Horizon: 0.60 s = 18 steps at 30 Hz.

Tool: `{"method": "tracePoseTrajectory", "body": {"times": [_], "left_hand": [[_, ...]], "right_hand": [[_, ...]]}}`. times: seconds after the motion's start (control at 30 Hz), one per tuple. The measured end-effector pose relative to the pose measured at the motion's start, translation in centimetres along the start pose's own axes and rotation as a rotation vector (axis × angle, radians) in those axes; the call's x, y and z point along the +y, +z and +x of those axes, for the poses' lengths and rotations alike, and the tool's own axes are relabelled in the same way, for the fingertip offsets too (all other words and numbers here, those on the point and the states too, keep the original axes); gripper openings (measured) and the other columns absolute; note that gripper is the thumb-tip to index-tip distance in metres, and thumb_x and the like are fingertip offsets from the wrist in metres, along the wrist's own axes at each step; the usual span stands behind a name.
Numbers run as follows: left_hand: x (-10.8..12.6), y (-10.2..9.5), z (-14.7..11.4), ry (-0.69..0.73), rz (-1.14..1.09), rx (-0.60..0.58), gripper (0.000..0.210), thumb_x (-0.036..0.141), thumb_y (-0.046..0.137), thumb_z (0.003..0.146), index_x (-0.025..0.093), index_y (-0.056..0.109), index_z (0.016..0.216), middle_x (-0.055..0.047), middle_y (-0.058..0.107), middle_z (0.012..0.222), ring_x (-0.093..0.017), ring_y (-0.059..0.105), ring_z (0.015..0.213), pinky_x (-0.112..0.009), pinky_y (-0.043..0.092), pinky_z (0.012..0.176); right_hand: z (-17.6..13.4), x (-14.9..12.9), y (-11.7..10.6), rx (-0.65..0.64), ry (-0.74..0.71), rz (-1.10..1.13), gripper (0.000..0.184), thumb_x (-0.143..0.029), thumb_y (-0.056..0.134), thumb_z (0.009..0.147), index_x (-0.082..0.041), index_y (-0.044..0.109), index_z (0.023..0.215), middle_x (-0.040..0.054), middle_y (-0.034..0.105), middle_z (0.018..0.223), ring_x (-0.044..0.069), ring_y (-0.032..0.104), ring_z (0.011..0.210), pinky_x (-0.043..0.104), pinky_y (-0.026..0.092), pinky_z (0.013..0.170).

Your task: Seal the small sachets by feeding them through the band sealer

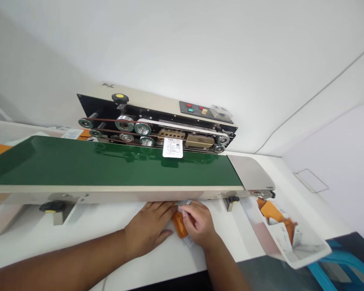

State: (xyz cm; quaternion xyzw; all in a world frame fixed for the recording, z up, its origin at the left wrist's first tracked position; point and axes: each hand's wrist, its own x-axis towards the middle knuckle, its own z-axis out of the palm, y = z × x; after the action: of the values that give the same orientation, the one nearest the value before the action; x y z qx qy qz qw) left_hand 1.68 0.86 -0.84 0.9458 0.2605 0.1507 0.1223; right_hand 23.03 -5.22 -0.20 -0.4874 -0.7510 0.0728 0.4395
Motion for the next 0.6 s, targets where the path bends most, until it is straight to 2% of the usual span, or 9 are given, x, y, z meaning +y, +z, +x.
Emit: {"method": "tracePoseTrajectory", "body": {"times": [0.1,0.2,0.33,0.5,0.6], "left_hand": [[-0.1,0.1,0.1,-0.041,0.031,-0.008,0.053,0.036,0.069,0.092,0.019,0.055,0.141,-0.011,0.063,0.141,-0.034,0.059,0.127,-0.052,0.049,0.105],[-0.2,0.4,0.1,0.031,0.024,0.028,0.047,0.023,0.066,0.093,0.018,0.057,0.139,-0.01,0.064,0.141,-0.031,0.061,0.126,-0.046,0.051,0.106],[0.1,0.3,-0.1,0.166,-0.005,0.115,0.038,0.02,0.06,0.093,0.014,0.062,0.131,-0.012,0.069,0.132,-0.03,0.063,0.125,-0.043,0.051,0.109],[0.1,-0.2,-0.1,0.259,0.013,0.258,0.028,0.012,0.047,0.099,0.015,0.065,0.12,-0.011,0.074,0.114,-0.023,0.072,0.102,-0.034,0.061,0.088],[-0.2,-0.8,0.0,0.272,0.003,0.367,0.025,0.01,0.045,0.101,0.017,0.068,0.108,-0.007,0.074,0.102,-0.02,0.07,0.092,-0.03,0.06,0.079]], "right_hand": [[0.1,-0.1,0.0,-0.016,-0.013,0.007,0.024,-0.009,0.054,0.094,-0.021,0.07,0.106,0.0023,0.067,0.074,0.018,0.061,0.065,0.031,0.05,0.063],[0.3,-0.1,0.1,-0.005,-0.023,0.005,0.024,-0.009,0.055,0.093,-0.021,0.07,0.106,0.0028,0.068,0.075,0.018,0.061,0.065,0.031,0.049,0.063],[0.2,0.1,0.0,0.014,-0.011,0.012,0.023,-0.009,0.054,0.093,-0.021,0.07,0.104,0.0027,0.069,0.076,0.017,0.06,0.064,0.031,0.049,0.062],[-0.1,0.2,0.0,0.024,-0.008,-0.002,0.023,-0.012,0.054,0.094,-0.022,0.07,0.108,0.0034,0.066,0.077,0.018,0.059,0.066,0.032,0.05,0.064],[-0.1,0.1,0.0,-0.039,-0.047,-0.059,0.026,-0.018,0.059,0.094,-0.02,0.069,0.117,0.0078,0.068,0.09,0.021,0.063,0.079,0.035,0.053,0.07]]}}
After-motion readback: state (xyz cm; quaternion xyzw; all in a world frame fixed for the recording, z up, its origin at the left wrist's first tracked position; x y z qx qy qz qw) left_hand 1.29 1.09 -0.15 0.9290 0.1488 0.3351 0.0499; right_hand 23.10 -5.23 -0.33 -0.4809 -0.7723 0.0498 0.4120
